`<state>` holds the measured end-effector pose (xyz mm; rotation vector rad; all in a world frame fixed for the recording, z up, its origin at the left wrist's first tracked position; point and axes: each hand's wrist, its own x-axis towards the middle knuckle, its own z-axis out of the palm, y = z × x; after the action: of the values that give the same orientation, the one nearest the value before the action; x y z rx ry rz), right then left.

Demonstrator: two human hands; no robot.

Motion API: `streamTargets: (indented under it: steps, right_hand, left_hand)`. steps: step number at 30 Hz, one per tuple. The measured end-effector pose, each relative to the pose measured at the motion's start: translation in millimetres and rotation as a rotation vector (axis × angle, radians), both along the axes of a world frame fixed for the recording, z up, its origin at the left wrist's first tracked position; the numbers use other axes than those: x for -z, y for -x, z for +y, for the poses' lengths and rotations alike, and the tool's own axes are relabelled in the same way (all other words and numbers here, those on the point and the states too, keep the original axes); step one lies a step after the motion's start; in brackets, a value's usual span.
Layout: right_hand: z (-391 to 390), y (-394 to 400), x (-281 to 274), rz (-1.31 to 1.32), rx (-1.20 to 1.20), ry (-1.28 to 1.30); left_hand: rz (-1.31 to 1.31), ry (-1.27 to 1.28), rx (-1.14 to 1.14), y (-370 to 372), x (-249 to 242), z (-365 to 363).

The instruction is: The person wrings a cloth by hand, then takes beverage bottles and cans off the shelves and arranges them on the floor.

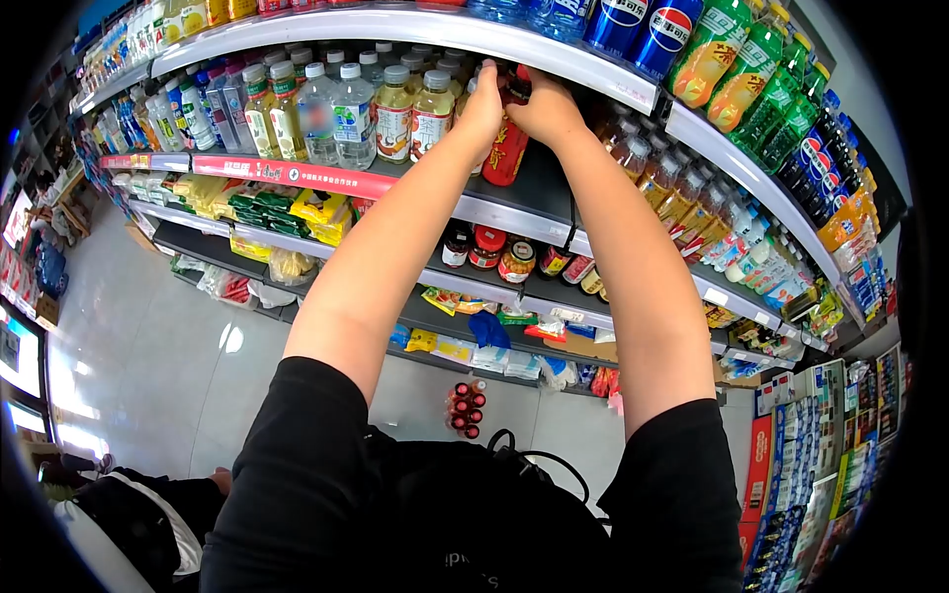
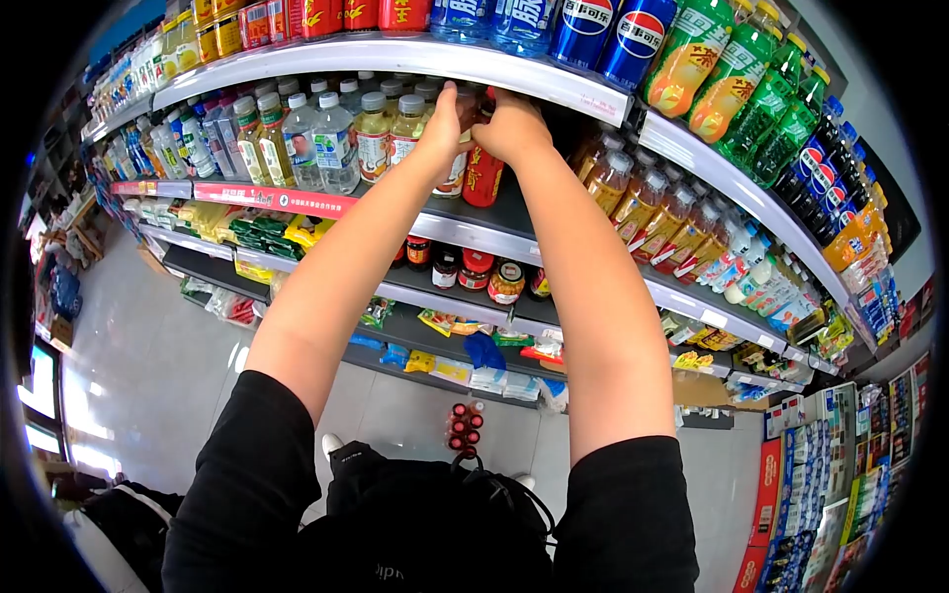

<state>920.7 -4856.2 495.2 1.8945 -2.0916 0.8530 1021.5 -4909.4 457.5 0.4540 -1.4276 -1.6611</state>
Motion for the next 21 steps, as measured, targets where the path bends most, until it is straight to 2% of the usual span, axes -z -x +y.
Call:
streamTargets:
  steps: [2, 4, 6, 9, 12, 15, 16, 18, 21]
  right_hand:
    - [0, 6, 8, 0.019, 0.010, 0.074]
    - [9, 5, 14, 0.080, -0.064, 0.292]
    - [21, 1, 16, 0.056, -0.046, 0.305]
    - [42, -9, 22, 0.070, -0.106, 0.447]
    - [60, -13, 32, 0.079, -0.155, 0.480]
    - [80, -23, 40, 0.086, -0.177, 0.461]
    - [86, -27, 43, 0.076, -0.182, 0.442]
    - [102, -37, 49, 0.106, -0.182, 0.412]
    - [121, -46, 63, 0.119, -0.167, 0.325]
  left_hand:
    - [0.082, -0.089, 0.027, -4, 1, 8]
    - [0.062, -0.123, 0.034, -13, 1, 20]
    - [0.148, -0.247, 0.110, -21, 3, 36]
    - [0.136, -0.370, 0.126, -21, 25, 46]
    - [0.120, -0.527, 0.060, -22, 35, 77]
    - [0.325, -0.731, 0.187, -14, 55, 81]
    - [0.323, -0.729, 0.190, -13, 58, 82]
    - [0.509, -0.880, 0.192, -12, 64, 86]
    - [0.504, -0.918, 0.225, -17, 64, 98]
